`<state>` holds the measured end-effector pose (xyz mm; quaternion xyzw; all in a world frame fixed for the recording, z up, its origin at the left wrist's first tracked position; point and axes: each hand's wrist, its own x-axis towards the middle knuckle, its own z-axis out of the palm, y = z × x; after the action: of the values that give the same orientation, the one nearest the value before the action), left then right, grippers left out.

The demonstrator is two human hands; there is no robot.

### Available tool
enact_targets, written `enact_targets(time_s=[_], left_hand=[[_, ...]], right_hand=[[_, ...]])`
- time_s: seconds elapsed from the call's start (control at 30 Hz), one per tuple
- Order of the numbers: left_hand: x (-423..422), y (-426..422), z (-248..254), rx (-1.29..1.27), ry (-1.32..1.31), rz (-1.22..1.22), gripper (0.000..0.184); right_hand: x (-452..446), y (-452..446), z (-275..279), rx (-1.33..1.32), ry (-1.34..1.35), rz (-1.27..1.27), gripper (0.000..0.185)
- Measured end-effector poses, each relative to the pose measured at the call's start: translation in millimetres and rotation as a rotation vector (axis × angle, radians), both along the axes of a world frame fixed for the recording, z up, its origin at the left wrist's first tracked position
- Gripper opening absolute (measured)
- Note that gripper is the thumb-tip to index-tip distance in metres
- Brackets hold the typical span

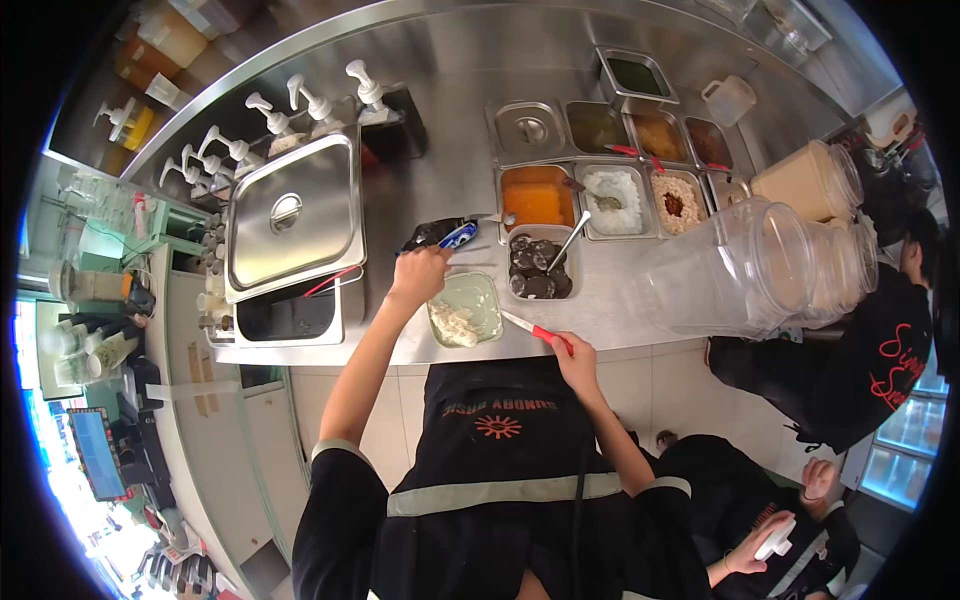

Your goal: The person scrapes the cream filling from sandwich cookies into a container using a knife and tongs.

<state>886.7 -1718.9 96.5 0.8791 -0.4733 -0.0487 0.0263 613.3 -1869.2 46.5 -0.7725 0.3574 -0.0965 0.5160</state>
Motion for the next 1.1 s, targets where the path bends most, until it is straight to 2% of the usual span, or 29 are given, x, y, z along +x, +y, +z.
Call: enact_targets(time_s=[0.17,0.27,0.43,0.53,0.63,0.73,0.93,1.1], left_hand=[[6,12,-2,-0.230,0.065,0.305,0.030],[-7,32,-4,-0.341,0.197,0.454,0.030],[-21,63,-42,-0.415,0.341,0.642,0.037],[-20,64,-37,-0.381,0.456,0.674,0.040],[-2,79,-95,-0.415,0.274,0.481,0.042],[-10,55,-37,-0.575,0.929,0.955,0.043],[7,51,-50,-0.668,1.096,0.939,0.036],[8,47,-42,-0.636,1.080,0.962,0.030]], right_hand=[[1,5,-1,0.030,-0.082,-0.014,0.022],[-2,3,0,0.049,-0.090,-0.016,0.022],[-1,1,-3,0.053,-0.090,-0.012,0.022],[4,2,0,0.057,-0.088,0.020,0.022],[9,3,2,0.044,-0.093,0.054,0.022],[11,4,0,0.046,-0.107,0.068,0.022],[8,3,-2,0.021,-0.118,0.056,0.022],[6,4,3,0.039,-0.114,0.025,0.022]])
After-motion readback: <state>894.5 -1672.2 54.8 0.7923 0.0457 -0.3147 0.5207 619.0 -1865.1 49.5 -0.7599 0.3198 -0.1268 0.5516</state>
